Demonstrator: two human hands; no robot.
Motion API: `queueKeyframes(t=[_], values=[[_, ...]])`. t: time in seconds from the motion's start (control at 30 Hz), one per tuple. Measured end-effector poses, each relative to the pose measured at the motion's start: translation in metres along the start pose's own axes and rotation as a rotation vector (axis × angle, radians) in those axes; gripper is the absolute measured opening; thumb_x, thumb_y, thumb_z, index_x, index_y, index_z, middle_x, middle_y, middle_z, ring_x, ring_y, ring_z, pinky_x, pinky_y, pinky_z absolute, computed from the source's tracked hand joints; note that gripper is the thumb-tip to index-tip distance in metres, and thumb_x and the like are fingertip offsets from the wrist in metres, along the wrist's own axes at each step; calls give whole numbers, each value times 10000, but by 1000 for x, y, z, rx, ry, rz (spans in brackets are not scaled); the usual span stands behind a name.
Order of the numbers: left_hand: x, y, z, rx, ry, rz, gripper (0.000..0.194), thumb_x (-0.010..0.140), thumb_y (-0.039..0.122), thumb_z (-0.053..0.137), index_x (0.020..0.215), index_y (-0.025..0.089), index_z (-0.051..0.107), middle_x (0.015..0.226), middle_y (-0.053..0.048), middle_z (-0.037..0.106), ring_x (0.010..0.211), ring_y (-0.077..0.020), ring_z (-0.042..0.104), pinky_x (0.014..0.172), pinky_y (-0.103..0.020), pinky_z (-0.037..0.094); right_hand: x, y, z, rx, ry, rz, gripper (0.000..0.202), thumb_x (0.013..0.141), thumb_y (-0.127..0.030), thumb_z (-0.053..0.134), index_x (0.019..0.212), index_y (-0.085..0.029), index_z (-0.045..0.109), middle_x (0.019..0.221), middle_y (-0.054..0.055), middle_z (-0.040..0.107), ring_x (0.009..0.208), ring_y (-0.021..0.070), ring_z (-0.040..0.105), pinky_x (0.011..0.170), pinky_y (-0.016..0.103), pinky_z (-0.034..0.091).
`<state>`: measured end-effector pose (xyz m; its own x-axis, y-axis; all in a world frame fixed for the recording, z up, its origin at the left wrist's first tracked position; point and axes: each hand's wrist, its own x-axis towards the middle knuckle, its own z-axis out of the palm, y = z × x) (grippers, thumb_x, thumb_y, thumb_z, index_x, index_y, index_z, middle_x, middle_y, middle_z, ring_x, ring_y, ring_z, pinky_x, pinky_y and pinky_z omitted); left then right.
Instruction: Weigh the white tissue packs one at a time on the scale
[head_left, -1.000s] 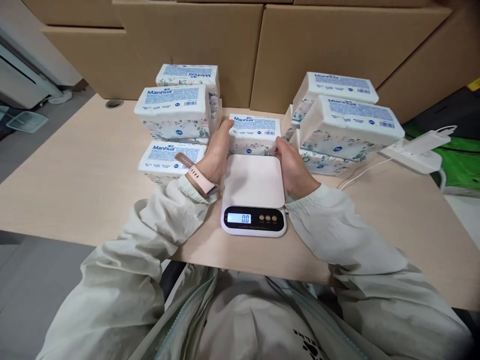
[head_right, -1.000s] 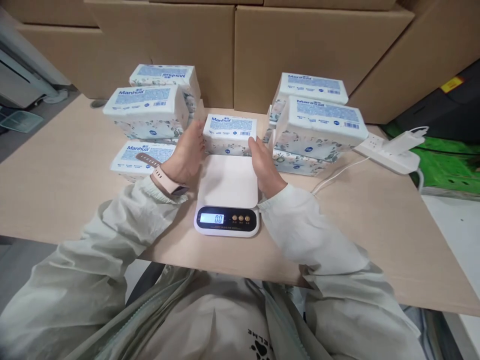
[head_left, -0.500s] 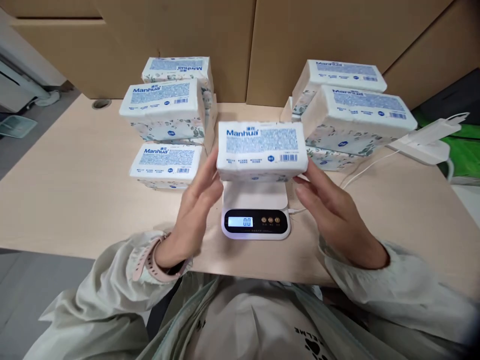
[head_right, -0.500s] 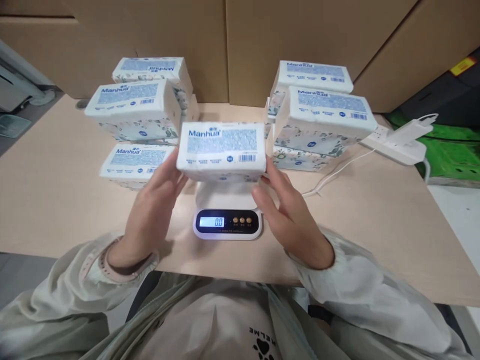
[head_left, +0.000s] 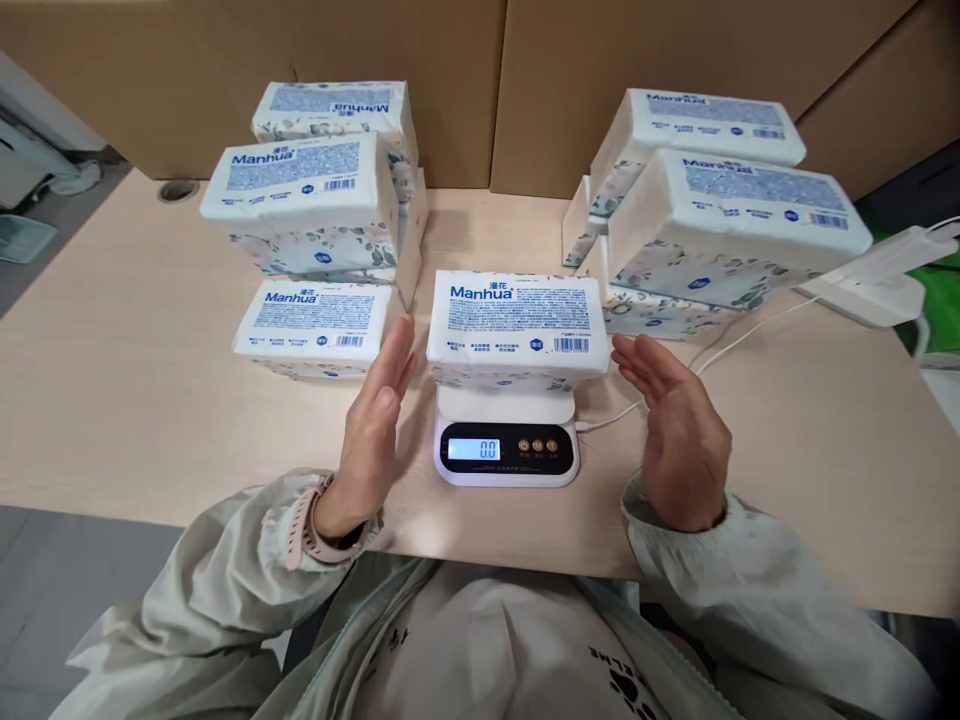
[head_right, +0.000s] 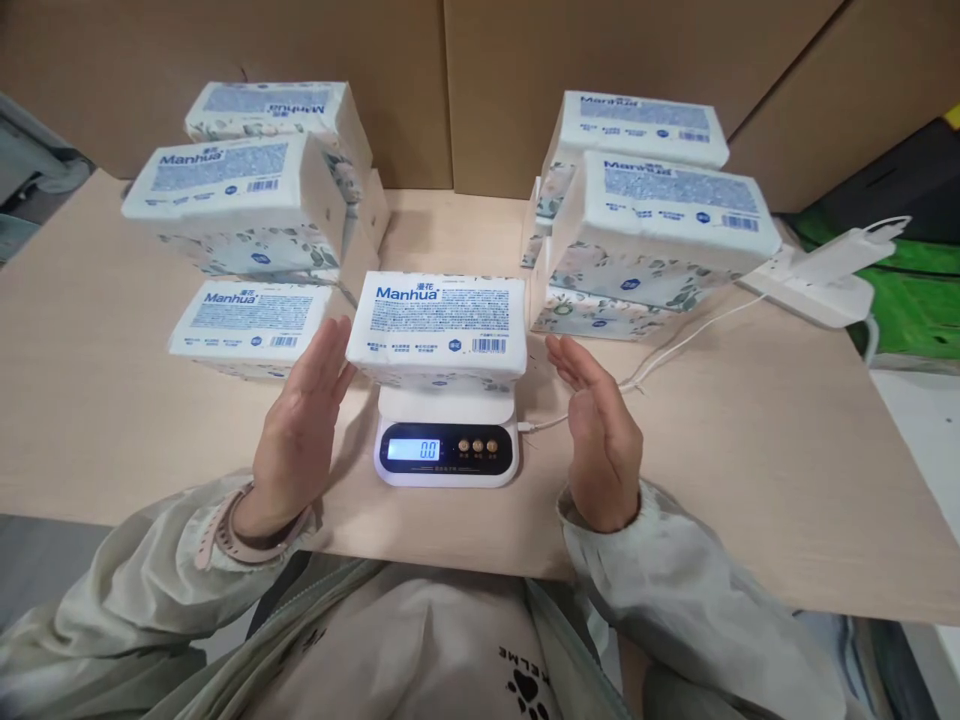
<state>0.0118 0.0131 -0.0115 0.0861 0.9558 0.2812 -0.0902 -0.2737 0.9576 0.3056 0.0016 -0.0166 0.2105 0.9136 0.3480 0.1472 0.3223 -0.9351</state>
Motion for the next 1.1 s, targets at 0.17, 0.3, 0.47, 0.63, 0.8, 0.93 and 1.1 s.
queueKeyframes(t=[0.17,0.3,0.47,0.63,0.8,0.93,1.1], values=[[0,-3,1,-36,-7,10,534,1160,525,414,1666,419,546,1792,102,430,1741,-237,288,1464,-407,262,0,-6,3,27,2,70,427,1109,-486,586,1448,-269,728,1501,69,761,1455,326,682,1343,646,429],[0,-3,3,-49,-7,24,535,1157,519,417,1658,400,564,1779,91,456,1736,-233,300,1468,-407,246,1,-7,4,40,23,85,420,1110,-488,580,1415,-249,742,1483,72,773,1436,306,693,1337,623,433],[1,-1,4,-52,-21,26,542,1162,530,397,1665,404,553,1783,100,446,1735,-219,304,1463,-388,249,1,-8,5,49,47,94,417,1103,-495,588,1393,-245,754,1459,70,788,1418,304,704,1340,619,424],[1,2,5,-66,-33,9,540,1169,536,369,1664,418,550,1779,117,446,1730,-207,313,1454,-372,270,2,-6,5,50,50,93,439,1100,-528,574,1395,-255,752,1456,71,789,1420,314,702,1326,628,439],[1,5,4,-53,-24,11,541,1168,564,366,1647,420,573,1767,112,466,1729,-224,317,1461,-394,265,3,-7,5,62,68,90,439,1101,-529,558,1388,-260,753,1433,69,798,1406,311,711,1315,617,453],[2,4,4,-57,-40,14,544,1163,586,379,1645,426,575,1772,107,458,1737,-240,298,1473,-422,239,2,-8,6,73,93,85,462,1090,-543,559,1374,-237,755,1404,86,809,1375,309,728,1296,606,474],[2,5,4,-46,-66,14,569,1165,603,346,1676,428,526,1808,118,390,1761,-244,222,1490,-464,170,2,-6,7,96,77,75,468,1096,-539,548,1383,-228,747,1409,100,807,1366,311,737,1283,608,488]])
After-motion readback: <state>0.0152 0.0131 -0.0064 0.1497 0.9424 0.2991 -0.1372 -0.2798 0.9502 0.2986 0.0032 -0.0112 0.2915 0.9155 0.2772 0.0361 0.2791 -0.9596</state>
